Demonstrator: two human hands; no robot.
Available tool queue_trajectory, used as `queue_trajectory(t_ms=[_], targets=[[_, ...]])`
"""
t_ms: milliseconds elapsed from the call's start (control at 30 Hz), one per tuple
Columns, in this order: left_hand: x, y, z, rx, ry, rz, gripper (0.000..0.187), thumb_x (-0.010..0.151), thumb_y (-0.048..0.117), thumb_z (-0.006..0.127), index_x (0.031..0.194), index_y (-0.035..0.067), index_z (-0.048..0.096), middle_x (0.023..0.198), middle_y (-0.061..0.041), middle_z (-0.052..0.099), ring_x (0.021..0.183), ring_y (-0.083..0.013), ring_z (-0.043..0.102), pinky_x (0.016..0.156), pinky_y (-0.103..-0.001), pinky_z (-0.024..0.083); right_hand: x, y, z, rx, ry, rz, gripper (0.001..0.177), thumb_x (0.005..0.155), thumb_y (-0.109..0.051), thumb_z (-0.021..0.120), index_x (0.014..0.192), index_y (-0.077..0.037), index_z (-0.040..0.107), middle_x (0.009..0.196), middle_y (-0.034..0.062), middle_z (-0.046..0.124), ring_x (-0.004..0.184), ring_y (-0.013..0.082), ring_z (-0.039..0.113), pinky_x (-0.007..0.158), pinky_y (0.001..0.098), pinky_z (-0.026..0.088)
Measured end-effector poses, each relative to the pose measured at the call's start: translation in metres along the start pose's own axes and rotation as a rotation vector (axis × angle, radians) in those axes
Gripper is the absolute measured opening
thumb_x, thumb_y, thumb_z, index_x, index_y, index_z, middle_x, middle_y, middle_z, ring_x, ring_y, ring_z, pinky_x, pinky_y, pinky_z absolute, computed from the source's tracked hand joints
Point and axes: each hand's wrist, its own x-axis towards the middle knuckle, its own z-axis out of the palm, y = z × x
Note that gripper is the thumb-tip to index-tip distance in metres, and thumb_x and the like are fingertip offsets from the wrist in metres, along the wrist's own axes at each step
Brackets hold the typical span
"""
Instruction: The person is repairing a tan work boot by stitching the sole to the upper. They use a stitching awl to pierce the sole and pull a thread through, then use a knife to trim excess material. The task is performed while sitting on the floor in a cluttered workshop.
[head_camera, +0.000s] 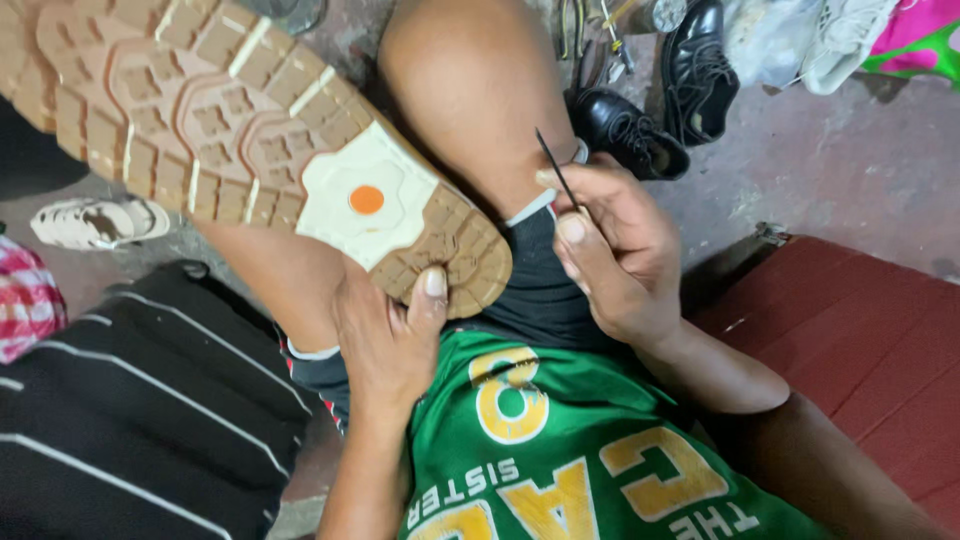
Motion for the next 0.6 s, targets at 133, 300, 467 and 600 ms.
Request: queue_trajectory(t_ms=[133, 300, 467, 600], targets=[[-0.004, 0.012, -0.017, -0.069, -0.022, -0.050, 0.050, 0.107, 0.039, 0.055, 0.131, -0.005, 0.056, 0.110, -0.022, 0.070, 0.100, -0.0397, 0.068, 0.088, -0.044, 0.054, -0.002, 0.015, 0.004, -0.046, -0.123, -0.173, 0.027, 0.106, -0.003, 0.057, 0.133, 0.001, 0.050, 0.127, 0.0113, 0.053, 0.099, 0.0126, 0.055, 0.086, 0.0250, 0.049], [-0.014, 0.044, -0.050, 0.324, 0.149, -0.284, 0.027, 0.102, 0.025, 0.067, 0.094, -0.001, 0.070, 0.084, -0.012, 0.073, 0.073, -0.0239, 0.070, 0.070, -0.031, 0.054, -0.001, 0.021, 0.010, 0.006, -0.222, -0.314, 0.039, 0.102, 0.008, 0.067, 0.134, -0.003, 0.046, 0.140, 0.0136, 0.051, 0.132, 0.0165, 0.055, 0.096, 0.0238, 0.051], [0.006, 0.074, -0.081, 0.761, 0.076, 0.355, 0.042, 0.093, 0.011, 0.085, 0.126, 0.006, 0.059, 0.138, -0.015, 0.055, 0.132, -0.0365, 0.050, 0.112, -0.048, 0.044, 0.000, 0.021, 0.008, -0.023, -0.255, -0.316, 0.044, 0.099, 0.010, 0.072, 0.133, -0.004, 0.047, 0.142, 0.0161, 0.057, 0.130, 0.0157, 0.058, 0.103, 0.0258, 0.052], [0.042, 0.096, -0.081, 0.900, -0.256, 0.424, 0.080, 0.069, 0.016, 0.088, 0.144, 0.011, 0.060, 0.160, -0.015, 0.042, 0.151, -0.0472, 0.026, 0.121, -0.067, 0.019, 0.004, 0.026, 0.008, -0.010, -0.255, -0.312, 0.044, 0.099, 0.009, 0.074, 0.132, -0.004, 0.048, 0.140, 0.0167, 0.061, 0.109, 0.0083, 0.061, 0.099, 0.0251, 0.052]])
